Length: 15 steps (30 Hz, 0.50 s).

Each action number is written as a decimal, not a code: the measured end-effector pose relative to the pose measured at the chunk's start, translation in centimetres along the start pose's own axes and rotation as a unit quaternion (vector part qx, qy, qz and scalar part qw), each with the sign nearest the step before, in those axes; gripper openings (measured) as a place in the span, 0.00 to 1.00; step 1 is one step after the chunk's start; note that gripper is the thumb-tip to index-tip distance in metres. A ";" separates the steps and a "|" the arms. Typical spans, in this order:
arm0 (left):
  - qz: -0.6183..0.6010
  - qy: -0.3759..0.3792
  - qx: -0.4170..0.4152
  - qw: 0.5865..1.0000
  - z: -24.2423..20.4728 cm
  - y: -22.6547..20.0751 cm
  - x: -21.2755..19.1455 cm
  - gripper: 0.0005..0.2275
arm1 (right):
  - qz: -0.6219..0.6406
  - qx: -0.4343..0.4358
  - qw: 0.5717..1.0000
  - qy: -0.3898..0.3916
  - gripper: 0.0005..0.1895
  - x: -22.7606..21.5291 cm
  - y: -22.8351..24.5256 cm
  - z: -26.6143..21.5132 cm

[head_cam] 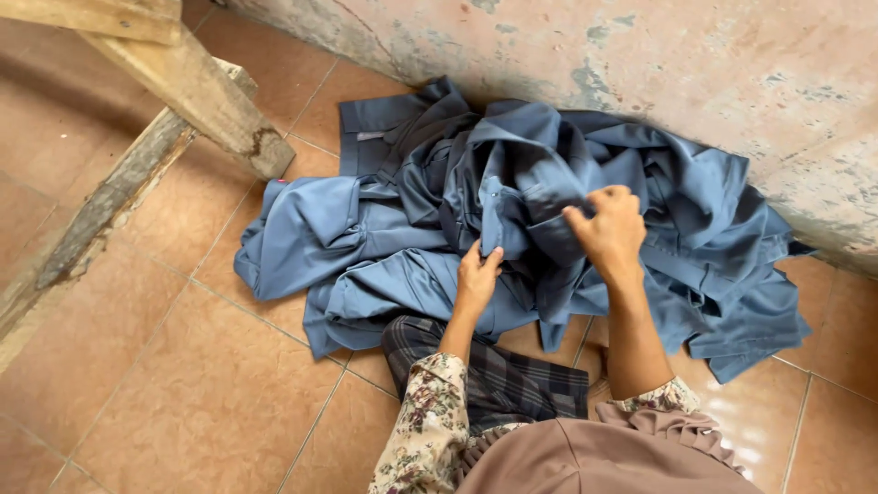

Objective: Folding blue trousers and stacking them neatly on the floor.

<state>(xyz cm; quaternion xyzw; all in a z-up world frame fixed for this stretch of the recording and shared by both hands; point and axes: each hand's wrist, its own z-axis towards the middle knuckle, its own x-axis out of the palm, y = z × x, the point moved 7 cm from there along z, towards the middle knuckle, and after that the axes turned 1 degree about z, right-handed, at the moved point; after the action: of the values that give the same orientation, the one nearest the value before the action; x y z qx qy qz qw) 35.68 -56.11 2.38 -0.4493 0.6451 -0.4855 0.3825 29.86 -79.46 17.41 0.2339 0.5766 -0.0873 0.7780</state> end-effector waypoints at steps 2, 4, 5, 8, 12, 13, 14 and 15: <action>-0.074 -0.022 -0.028 0.997 -0.6 -1.9 -2.6 0.13 | 0.081 0.115 0.990 0.012 0.22 -0.2 -1.8 1.3; -0.112 -0.061 -0.008 0.992 -1.7 -4.9 -6.0 0.15 | 0.142 0.076 0.987 -0.021 0.19 -2.7 1.5 2.8; -0.149 -0.097 0.012 0.984 -2.4 -6.5 -8.0 0.18 | 0.201 0.039 0.977 -0.054 0.17 -4.1 3.3 3.5; -0.187 -0.137 0.091 0.969 -3.5 -8.1 -13.9 0.22 | 0.263 -0.088 0.954 -0.110 0.15 -6.8 11.3 5.6; -0.246 -0.236 0.038 0.939 -6.6 -4.7 -23.0 0.19 | 0.355 -0.197 0.911 -0.069 0.17 -7.2 28.1 2.7; -0.314 -0.287 0.017 0.905 -8.6 -4.7 -25.3 0.10 | 0.417 -0.221 0.881 -0.034 0.18 -6.7 32.8 0.5; -0.380 -0.336 -0.005 0.862 -10.8 -4.5 -27.2 0.04 | 0.475 -0.244 0.845 0.006 0.19 -6.3 37.4 -2.0; -0.382 -0.347 -0.004 0.857 -11.9 -2.2 -29.3 0.04 | 0.479 -0.250 0.841 0.015 0.19 -4.1 39.9 -4.5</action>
<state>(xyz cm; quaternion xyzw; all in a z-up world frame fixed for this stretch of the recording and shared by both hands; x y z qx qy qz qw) 34.02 -25.11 8.96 -0.8011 0.2502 -0.4034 0.3646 40.87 -42.97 30.70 0.2793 0.4067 0.4469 0.7463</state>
